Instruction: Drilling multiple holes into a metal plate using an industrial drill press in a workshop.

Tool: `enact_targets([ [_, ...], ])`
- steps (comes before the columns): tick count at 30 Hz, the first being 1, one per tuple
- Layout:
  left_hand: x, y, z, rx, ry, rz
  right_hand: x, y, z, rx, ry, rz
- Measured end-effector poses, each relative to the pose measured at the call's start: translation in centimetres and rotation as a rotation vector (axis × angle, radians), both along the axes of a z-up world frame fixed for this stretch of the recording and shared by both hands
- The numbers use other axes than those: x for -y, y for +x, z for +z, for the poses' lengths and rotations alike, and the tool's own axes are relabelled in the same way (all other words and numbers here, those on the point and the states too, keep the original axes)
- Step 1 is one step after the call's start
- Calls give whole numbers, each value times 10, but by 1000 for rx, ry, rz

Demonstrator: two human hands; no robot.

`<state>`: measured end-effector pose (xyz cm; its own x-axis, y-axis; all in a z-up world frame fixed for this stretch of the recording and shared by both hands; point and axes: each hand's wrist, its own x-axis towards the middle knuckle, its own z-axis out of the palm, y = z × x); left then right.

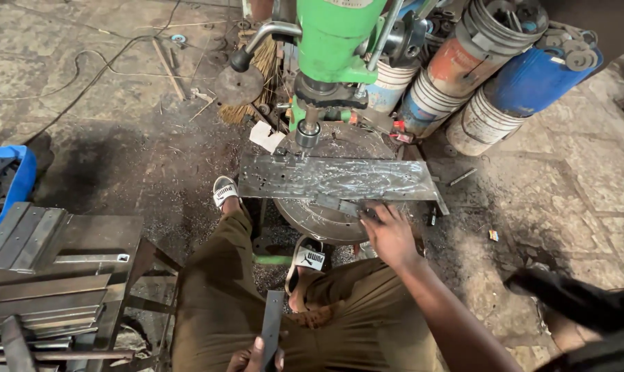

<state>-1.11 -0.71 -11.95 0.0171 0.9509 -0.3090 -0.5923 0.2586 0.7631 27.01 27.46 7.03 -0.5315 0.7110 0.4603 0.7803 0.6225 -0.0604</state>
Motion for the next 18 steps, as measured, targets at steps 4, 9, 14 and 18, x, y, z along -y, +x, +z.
enact_targets([
  [4, 2, -6, -10, 35, 8, 12, -5, 0, -10, 11, 6, -31],
  [9, 4, 7, -24, -161, 29, 108, -3, -27, 6, 31, -30, -15],
  [14, 5, 1, -46, -149, 56, 119, 0, -56, 21, 187, -152, -29],
  [18, 17, 24, 8, -484, -234, 522, 31, -58, 21, -31, -44, 12],
])
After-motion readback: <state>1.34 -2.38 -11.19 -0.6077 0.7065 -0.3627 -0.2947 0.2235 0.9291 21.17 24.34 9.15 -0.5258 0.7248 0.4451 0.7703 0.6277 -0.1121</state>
